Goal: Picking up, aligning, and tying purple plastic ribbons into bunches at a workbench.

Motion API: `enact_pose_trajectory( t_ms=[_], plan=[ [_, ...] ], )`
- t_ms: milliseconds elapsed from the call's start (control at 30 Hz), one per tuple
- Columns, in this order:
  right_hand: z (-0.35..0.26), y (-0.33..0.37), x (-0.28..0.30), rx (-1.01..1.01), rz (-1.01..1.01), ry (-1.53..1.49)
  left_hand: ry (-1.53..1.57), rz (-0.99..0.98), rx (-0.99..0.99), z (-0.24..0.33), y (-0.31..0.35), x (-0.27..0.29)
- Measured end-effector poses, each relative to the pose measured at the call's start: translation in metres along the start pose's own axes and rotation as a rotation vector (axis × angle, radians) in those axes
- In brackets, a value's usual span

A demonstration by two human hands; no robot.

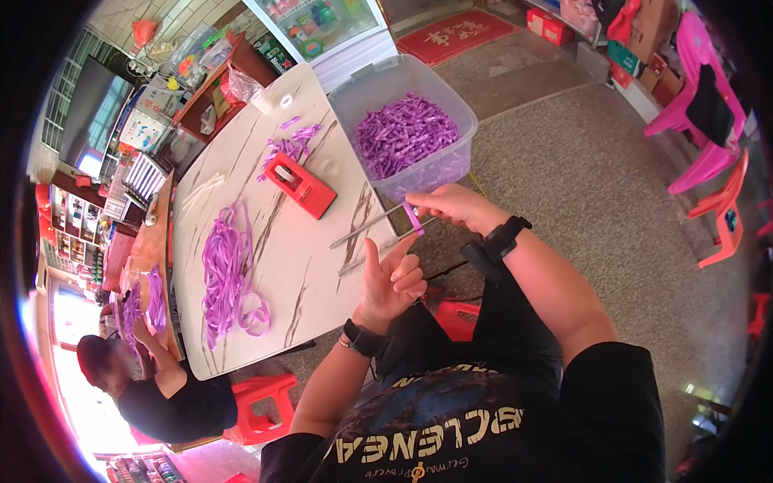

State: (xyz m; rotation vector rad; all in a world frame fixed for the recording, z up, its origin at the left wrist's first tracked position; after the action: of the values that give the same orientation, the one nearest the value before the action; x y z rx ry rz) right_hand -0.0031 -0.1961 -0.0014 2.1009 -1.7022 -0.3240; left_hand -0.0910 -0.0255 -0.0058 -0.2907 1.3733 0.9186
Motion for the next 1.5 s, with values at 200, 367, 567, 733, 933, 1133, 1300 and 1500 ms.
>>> enact_pose_trajectory(
  t_ms=[200,367,567,733,933,1133,1300,1500],
  plan=[
    [0.006,-0.007,-0.002,0.219,0.091,0.119,-0.002,0.006,0.002,-0.001,-0.001,0.002],
    [0.001,-0.007,-0.001,0.229,0.103,0.214,-0.013,0.009,-0.013,-0.002,-0.001,-0.001],
    [-0.016,0.003,-0.010,0.370,0.245,0.487,-0.015,0.033,-0.030,-0.002,-0.002,0.001],
    [-0.024,0.011,-0.015,0.366,0.329,0.693,-0.012,-0.001,-0.004,0.000,-0.002,0.005],
    [0.003,-0.002,0.007,0.051,0.046,0.031,0.001,0.012,0.002,-0.001,-0.002,0.002],
    [0.020,-0.006,0.008,-0.131,-0.147,-0.264,-0.004,0.019,0.002,0.000,0.000,-0.001],
    [0.040,-0.017,0.005,-0.184,-0.228,-0.386,-0.001,0.053,0.005,0.000,0.000,-0.004],
    [0.058,-0.027,-0.011,-0.232,-0.351,-0.555,-0.029,0.077,-0.007,0.000,0.000,-0.007]
  ],
)
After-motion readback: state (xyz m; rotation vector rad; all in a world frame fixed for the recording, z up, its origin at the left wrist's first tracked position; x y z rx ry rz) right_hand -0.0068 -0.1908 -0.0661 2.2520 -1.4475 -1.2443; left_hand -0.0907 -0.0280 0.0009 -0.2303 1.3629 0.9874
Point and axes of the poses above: each hand's wrist, its own y-axis away from the middle knuckle, its own x-axis out of the back of the hand, z = x × y, the point moved 1 cm from there along -y, towards the middle knuckle, and after that the axes turned 12 degrees about z, right-handed, at the moved point
